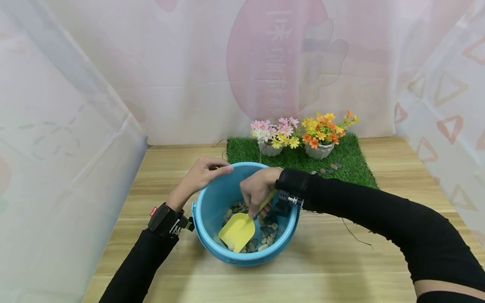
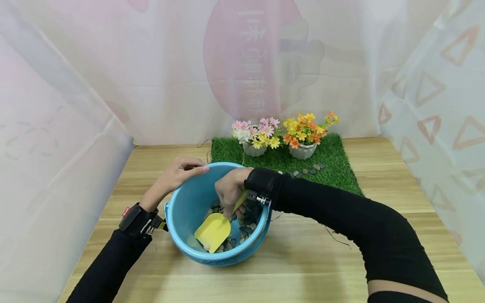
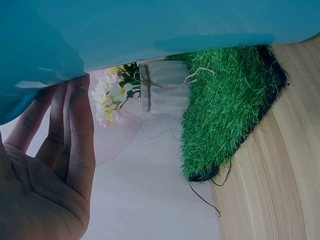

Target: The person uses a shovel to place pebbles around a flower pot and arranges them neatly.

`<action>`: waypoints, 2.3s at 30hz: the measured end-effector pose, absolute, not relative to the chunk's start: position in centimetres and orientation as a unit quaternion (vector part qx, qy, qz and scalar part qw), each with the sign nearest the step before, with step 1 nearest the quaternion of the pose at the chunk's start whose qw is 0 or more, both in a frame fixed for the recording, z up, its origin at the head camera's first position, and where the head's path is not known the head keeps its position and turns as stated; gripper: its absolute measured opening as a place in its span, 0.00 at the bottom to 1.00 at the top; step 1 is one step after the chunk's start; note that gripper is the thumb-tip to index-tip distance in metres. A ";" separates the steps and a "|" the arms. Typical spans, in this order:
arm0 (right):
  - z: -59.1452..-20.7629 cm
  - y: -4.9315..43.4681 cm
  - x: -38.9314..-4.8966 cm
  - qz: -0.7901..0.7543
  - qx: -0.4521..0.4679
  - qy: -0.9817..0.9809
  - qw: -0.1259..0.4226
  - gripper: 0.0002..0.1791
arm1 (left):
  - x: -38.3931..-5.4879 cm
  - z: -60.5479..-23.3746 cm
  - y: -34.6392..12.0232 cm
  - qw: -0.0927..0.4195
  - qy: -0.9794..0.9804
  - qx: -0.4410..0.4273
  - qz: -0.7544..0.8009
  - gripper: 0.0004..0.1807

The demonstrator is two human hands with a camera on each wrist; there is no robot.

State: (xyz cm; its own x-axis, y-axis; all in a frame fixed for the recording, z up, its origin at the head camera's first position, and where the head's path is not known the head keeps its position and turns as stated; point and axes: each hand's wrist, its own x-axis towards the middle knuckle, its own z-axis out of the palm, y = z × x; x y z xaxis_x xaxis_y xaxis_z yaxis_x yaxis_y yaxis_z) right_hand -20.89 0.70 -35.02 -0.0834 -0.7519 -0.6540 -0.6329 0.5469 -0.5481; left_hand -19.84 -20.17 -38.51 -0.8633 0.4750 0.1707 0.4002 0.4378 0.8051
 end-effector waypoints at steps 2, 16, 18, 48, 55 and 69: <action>-34.6 0.8 -20.9 -0.068 -0.477 0.729 0.485 0.16 | -19.9 -38.6 -20.2 0.041 0.845 0.261 0.465 0.12; -31.8 1.9 -20.7 -0.111 -0.478 0.713 0.501 0.17 | -20.0 -38.5 -20.0 0.038 0.843 0.266 0.465 0.12; -31.4 2.1 -20.8 -0.116 -0.479 0.709 0.504 0.16 | -20.0 -38.6 -20.0 0.041 0.843 0.264 0.467 0.13; -27.4 9.8 -22.7 -0.266 -0.490 0.670 0.491 0.14 | -19.8 -38.4 -20.2 0.032 0.847 0.263 0.461 0.11; -26.4 13.0 -23.9 -0.279 -0.453 0.701 0.476 0.12 | -19.9 -38.5 -20.2 0.032 0.847 0.267 0.458 0.12; -27.3 16.8 -25.4 -0.291 -0.413 0.732 0.457 0.14 | -19.9 -38.7 -20.5 0.035 0.843 0.267 0.466 0.11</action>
State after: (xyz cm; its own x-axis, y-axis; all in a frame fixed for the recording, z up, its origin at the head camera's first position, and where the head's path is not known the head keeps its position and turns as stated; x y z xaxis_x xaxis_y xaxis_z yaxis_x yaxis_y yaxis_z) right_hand -25.43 16.84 -27.31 -0.2415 -0.8702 -0.4295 -0.3384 0.4903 -0.8032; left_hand -19.90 -20.54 -38.70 -0.8551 0.4829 0.1888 0.4168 0.4238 0.8042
